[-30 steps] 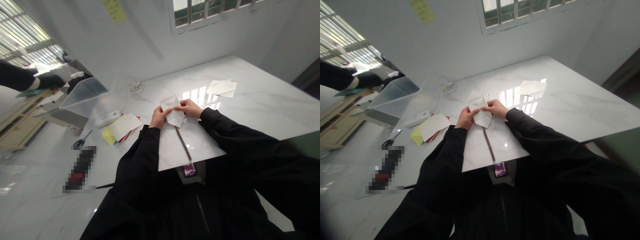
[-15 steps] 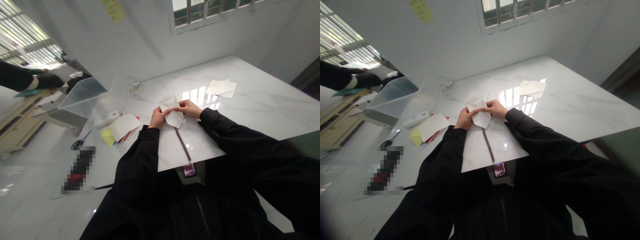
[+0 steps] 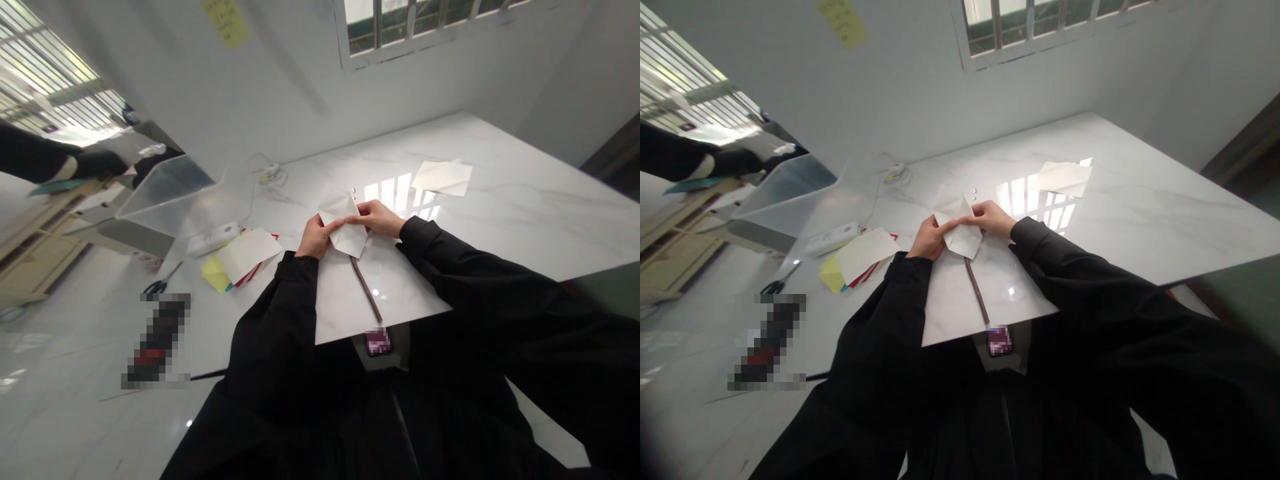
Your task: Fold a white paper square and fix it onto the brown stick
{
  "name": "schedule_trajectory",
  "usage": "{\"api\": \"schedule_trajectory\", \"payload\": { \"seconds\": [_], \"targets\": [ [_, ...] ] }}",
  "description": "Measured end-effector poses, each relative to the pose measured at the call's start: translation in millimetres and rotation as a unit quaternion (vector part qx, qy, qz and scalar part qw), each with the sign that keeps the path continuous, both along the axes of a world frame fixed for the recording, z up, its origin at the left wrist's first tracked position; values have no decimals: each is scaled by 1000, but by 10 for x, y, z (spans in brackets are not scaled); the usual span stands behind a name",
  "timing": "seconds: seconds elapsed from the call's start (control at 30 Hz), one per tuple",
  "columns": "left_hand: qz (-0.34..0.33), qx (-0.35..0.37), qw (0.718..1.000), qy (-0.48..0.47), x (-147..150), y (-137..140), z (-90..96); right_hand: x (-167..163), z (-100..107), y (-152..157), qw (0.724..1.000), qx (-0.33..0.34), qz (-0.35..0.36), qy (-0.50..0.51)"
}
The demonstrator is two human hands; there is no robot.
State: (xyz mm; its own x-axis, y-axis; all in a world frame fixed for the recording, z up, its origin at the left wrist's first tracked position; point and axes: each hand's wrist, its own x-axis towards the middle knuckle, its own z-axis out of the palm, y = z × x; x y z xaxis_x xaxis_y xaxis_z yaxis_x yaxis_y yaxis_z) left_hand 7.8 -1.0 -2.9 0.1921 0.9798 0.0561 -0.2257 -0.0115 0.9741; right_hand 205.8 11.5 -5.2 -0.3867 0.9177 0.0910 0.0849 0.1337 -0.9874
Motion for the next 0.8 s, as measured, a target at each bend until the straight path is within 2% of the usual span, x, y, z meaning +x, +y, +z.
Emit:
{"api": "schedule_trajectory", "payload": {
  "seconds": [0.17,0.37,0.53,0.67,0.8],
  "targets": [
    [-4,2,1000,-3,-4,-10,7,1,3,-9,1000,-7,-3,0],
    [-44,-2,999,10,4,2,9,-7,21,-30,1000,-21,-2,20],
    [-25,-59,997,-52,12,40,23,-23,30,-23,998,-38,-21,36],
    [-47,-75,993,-81,2,58,34,-29,32,-11,996,-57,-46,52],
    [-7,-68,996,-64,-8,66,3,-23,32,-8,995,-62,-59,59]
  ]
}}
